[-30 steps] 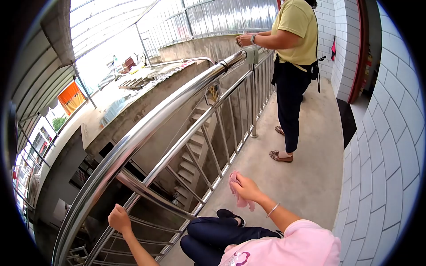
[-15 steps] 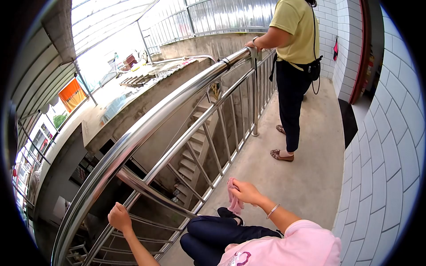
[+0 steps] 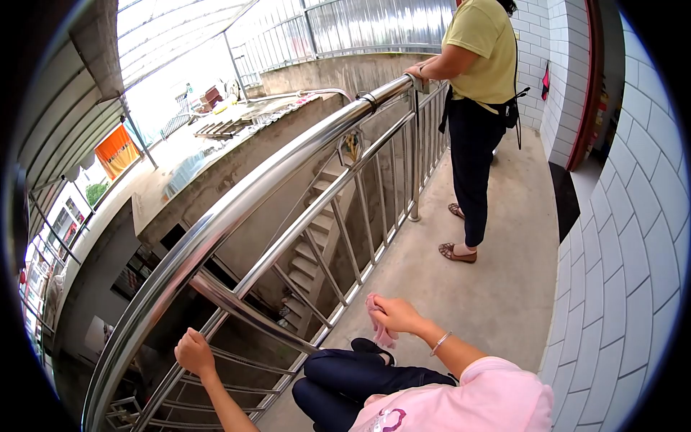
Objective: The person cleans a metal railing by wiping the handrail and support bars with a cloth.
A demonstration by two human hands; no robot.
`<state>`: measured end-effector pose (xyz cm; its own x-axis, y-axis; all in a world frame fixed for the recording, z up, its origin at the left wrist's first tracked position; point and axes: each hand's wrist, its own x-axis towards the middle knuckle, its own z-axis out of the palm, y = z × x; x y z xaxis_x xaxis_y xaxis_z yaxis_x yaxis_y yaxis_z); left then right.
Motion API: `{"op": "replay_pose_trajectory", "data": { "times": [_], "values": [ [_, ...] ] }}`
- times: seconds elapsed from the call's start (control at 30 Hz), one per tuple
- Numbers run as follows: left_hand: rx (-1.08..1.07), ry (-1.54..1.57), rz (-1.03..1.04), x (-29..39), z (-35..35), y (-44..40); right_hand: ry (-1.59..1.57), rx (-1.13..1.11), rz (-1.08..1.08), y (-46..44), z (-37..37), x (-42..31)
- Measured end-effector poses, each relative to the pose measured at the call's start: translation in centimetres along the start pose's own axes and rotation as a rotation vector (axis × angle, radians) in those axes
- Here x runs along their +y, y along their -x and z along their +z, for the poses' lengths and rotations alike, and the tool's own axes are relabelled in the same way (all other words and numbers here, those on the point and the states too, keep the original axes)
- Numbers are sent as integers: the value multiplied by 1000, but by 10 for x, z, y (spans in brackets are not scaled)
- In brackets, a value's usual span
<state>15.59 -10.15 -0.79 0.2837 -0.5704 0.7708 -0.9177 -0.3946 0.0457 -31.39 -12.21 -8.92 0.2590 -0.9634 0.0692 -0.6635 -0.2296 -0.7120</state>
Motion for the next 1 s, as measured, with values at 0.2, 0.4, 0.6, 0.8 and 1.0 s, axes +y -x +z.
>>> {"op": "replay_pose_trajectory", "data": {
  "times": [0.2, 0.4, 0.6, 0.8, 1.0],
  "values": [
    [-4, -30, -17, 1, -1, 1, 8, -20, -17, -4, 4, -2],
    [8, -10, 3, 1, -1, 2, 45, -67, -44, -4, 11, -1],
    [34, -7, 10, 3, -3, 2, 62, -69, -65, -1, 8, -2],
    [35, 9, 25, 3, -4, 2, 71, -69, -49, 1, 10, 0],
    [13, -5, 24, 1, -1, 3, 66, -71, -37, 2, 12, 2]
  ]
}}
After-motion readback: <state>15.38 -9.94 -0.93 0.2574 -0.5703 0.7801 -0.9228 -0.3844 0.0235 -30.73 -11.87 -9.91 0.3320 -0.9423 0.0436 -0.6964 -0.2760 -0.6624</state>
